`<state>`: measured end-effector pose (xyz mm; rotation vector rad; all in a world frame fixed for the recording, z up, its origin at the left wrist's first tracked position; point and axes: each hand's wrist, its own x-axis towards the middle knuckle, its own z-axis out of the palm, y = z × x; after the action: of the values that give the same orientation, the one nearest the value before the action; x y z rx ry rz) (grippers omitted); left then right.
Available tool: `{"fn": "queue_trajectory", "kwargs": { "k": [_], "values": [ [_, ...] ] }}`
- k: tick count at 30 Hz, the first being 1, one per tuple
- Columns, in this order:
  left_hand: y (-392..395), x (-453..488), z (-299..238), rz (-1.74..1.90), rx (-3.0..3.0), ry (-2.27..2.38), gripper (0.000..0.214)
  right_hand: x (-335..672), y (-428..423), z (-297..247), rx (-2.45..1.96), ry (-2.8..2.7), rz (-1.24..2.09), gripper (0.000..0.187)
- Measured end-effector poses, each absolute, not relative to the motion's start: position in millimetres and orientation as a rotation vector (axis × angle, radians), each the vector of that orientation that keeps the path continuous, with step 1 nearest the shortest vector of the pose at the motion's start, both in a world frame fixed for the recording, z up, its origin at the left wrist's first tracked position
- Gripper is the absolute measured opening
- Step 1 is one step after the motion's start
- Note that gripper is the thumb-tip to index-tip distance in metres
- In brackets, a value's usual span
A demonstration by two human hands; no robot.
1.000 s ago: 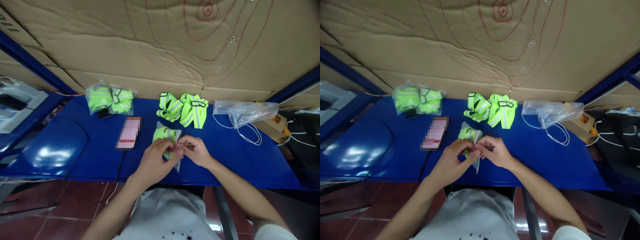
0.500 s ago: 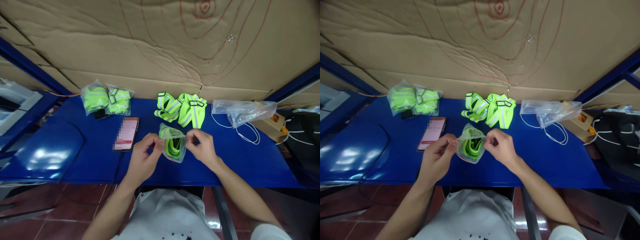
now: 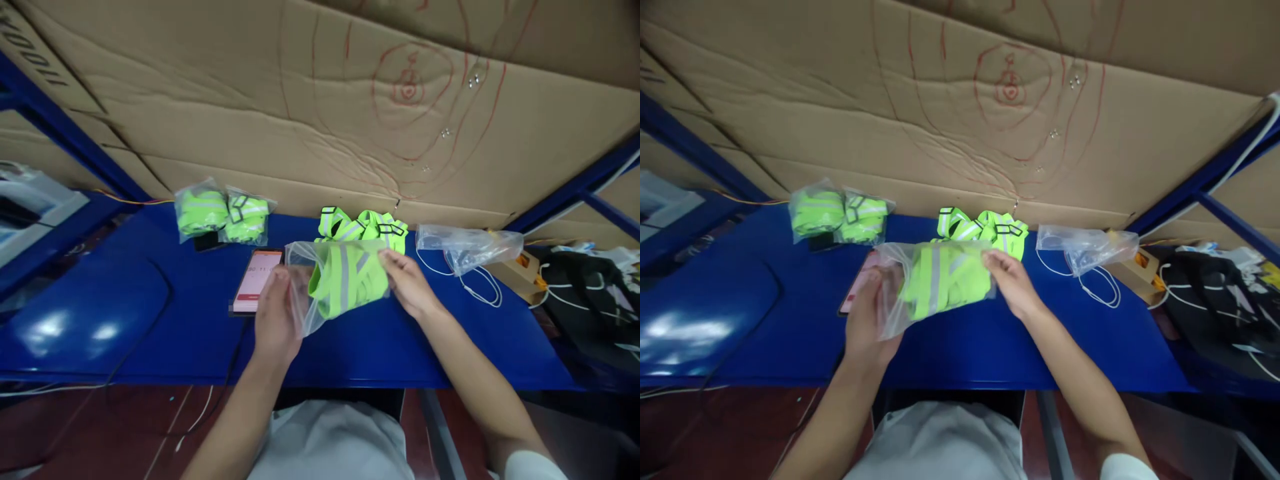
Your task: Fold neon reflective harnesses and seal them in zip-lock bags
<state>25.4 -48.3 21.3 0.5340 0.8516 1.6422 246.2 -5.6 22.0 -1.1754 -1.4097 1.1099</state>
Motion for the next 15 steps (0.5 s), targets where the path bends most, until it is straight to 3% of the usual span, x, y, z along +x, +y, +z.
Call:
{"fn": "queue_trajectory", "kwargs": {
  "k": [3,7,11,15],
  "values": [
    [-45,29,7,1.587,0.504,0.866,0.026,250,11,67,-1.170,-1.486,0.715,0.039],
    [-50,32,-3,1.465,0.525,0.885,0.021,245,37,125,-1.136,-1.829,-0.159,0.033],
    [-58,31,-5,1.423,0.598,0.925,0.017,245,74,159,-1.107,-2.003,-0.364,0.040],
    [-61,29,-7,1.414,0.731,0.984,0.017,249,102,179,-1.153,-1.901,-0.474,0.034]
  ]
}}
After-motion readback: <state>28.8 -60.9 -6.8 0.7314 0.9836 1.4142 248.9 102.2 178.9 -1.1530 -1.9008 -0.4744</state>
